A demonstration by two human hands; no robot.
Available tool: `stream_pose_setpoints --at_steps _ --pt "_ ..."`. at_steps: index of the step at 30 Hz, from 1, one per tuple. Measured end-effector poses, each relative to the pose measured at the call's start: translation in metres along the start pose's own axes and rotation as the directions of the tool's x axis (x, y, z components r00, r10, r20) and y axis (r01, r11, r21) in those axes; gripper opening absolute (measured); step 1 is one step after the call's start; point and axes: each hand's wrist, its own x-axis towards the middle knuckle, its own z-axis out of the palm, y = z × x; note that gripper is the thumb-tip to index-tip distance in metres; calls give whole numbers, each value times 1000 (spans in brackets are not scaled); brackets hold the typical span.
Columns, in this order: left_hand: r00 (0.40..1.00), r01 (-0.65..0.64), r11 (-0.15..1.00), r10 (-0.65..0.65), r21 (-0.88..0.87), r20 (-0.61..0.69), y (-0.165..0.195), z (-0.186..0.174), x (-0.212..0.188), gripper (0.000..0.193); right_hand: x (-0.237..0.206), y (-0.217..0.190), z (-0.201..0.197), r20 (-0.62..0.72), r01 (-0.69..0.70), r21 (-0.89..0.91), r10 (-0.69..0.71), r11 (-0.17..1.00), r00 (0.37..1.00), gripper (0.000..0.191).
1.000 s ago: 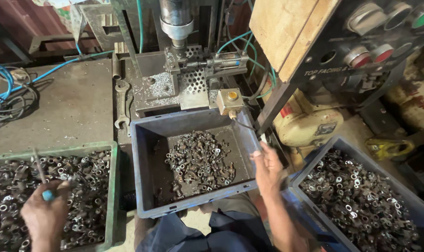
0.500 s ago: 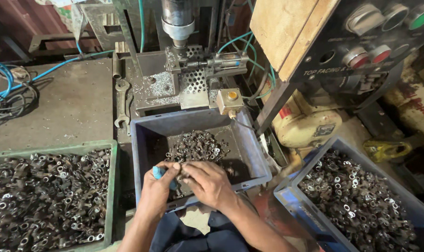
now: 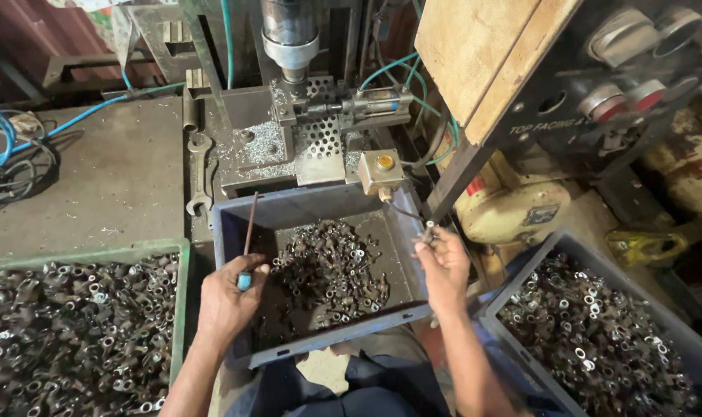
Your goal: The person picks small metal fittings from a bin and loads one into the fixture of a benchtop drilling/tapping machine, then operates the machine lever to machine the part. The finished part drops into a collection bin, and the person uses a small hand tool to rearrange parts in the bins between cycles.
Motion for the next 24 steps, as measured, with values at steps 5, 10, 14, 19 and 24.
stream_pose_setpoints --at_steps 5,10,14,19,24 --pt "997 -67 996 69 59 -33 -8 7 0 23 0 22 -6 15 127 109 -129 986 992 37" --pt "994 -110 988 112 107 -12 -9 7 -4 24 -1 30 -13 -34 32 104 -28 994 999 34" --pt "996 -78 990 82 121 -32 -5 7 -5 20 0 30 -15 -58 47 193 -36 980 998 30" --pt "993 -100 986 108 137 -50 -2 6 -5 20 0 24 -13 -65 32 196 -20 980 998 32" --pt "992 -101 986 109 134 -57 2 5 -6 20 -1 19 -11 -71 70 201 -57 977 996 38"
